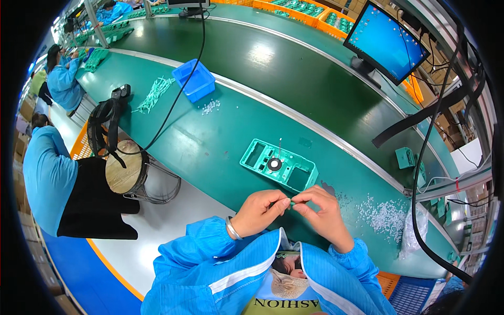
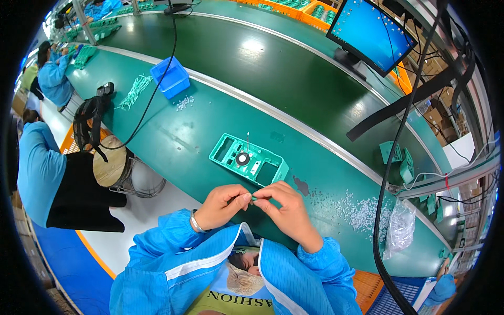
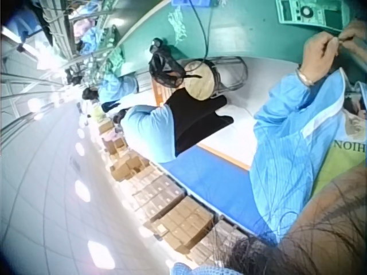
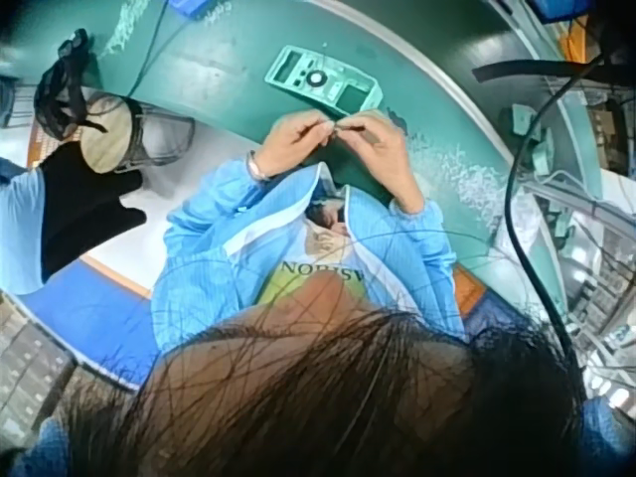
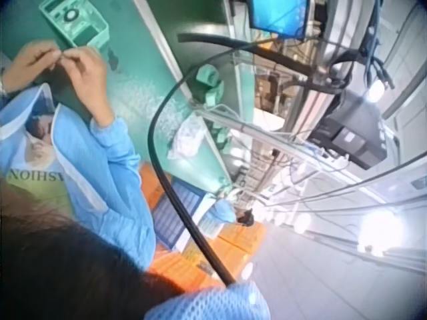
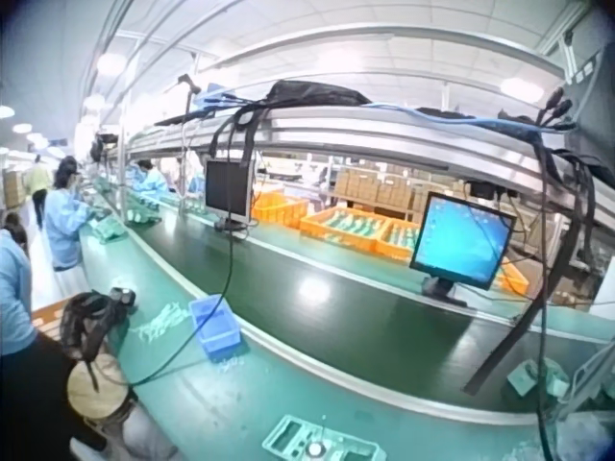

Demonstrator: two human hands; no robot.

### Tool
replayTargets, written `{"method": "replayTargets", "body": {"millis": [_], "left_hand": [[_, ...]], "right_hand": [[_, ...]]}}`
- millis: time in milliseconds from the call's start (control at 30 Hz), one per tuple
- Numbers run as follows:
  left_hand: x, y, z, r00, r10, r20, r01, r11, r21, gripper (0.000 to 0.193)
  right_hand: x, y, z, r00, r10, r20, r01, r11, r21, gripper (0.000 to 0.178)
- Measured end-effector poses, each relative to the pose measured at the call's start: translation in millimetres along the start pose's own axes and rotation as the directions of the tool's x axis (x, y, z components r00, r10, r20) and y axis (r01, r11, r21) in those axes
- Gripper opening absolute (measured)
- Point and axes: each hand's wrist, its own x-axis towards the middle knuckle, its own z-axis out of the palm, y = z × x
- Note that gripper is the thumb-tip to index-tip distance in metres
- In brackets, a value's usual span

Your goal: The person assembles internal components and small white parts into a green electronic housing by hand, working on a factory assembly line.

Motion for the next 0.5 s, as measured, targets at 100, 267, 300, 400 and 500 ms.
{"method": "replayTargets", "body": {"millis": [100, 267, 300, 400, 500], "left_hand": [[5.9, 0.5, -10.0, 0.998, 0.065, 0.026, -0.067, 0.996, 0.062, 0.020], [19.2, -7.5, -22.2, 0.971, 0.230, 0.060, -0.237, 0.953, 0.187, 0.016], [22.8, -9.1, -25.1, 0.959, 0.279, 0.046, -0.282, 0.933, 0.224, 0.015], [39.0, -18.3, -35.2, 0.937, 0.348, 0.017, -0.333, 0.880, 0.338, 0.014], [61.6, -15.8, -49.7, 0.910, 0.412, -0.050, -0.346, 0.820, 0.455, 0.010]], "right_hand": [[6.2, -4.3, -5.5, 0.989, 0.129, 0.066, -0.131, 0.991, 0.026, 0.012], [20.2, -9.7, -7.5, 0.961, 0.264, 0.080, -0.265, 0.964, -0.004, 0.010], [24.8, -9.2, -6.9, 0.960, 0.266, 0.085, -0.266, 0.964, -0.015, 0.010], [40.2, -0.8, -6.4, 0.999, 0.019, 0.046, -0.004, 0.956, -0.294, 0.010], [57.1, 14.0, -7.8, 0.993, -0.115, -0.024, 0.092, 0.886, -0.454, 0.010]]}}
